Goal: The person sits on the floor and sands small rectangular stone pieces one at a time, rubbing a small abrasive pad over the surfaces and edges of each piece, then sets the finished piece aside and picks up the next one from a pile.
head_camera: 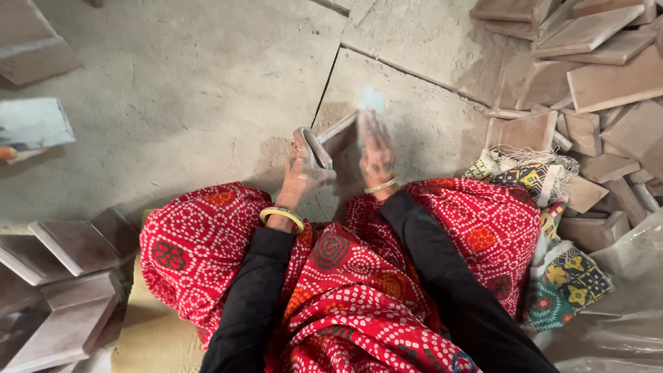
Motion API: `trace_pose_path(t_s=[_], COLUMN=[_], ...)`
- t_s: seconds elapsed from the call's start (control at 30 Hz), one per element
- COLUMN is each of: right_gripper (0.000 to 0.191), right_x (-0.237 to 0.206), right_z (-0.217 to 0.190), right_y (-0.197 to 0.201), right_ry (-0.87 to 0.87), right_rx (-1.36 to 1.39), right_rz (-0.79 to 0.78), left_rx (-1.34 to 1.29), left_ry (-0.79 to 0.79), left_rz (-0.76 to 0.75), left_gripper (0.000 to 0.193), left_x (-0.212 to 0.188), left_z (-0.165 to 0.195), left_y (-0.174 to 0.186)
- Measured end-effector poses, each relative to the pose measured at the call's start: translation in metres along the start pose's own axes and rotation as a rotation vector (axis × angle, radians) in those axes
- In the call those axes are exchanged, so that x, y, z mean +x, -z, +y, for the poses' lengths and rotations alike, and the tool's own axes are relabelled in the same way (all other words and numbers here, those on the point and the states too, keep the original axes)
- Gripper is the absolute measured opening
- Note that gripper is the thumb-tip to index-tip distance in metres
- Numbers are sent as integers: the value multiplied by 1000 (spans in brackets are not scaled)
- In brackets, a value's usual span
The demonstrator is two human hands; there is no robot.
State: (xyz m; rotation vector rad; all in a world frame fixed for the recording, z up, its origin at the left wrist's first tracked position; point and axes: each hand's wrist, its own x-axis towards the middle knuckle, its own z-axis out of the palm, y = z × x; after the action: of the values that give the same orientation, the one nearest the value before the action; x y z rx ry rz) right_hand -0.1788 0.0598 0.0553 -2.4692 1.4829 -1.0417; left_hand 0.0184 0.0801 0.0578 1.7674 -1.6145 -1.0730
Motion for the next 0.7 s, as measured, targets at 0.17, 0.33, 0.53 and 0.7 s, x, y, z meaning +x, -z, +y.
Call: trace_pose_path(t_s=[0.17,0.33,0.53,0.7], right_gripper=[62,63,69,62], right_x=[9,16,1,12], right_z=[-16,-3,-10,-9], right_y=[9,16,13,33], right_ry=[144,-9,117,-3], right_rx=[-42,-107,-108,-132], right_rz=[-84,-83,-150,-106], left_rx=[-12,90,1,37], left_ry=[-92,-42,-290,-247], left_rz=[0,-32,158,166], left_gripper=[145,139,139,125], left_x=[2,-1,-1,-6], left_z=[-38,-50,-45,-24], left_y=[-32,-49,-48,-31])
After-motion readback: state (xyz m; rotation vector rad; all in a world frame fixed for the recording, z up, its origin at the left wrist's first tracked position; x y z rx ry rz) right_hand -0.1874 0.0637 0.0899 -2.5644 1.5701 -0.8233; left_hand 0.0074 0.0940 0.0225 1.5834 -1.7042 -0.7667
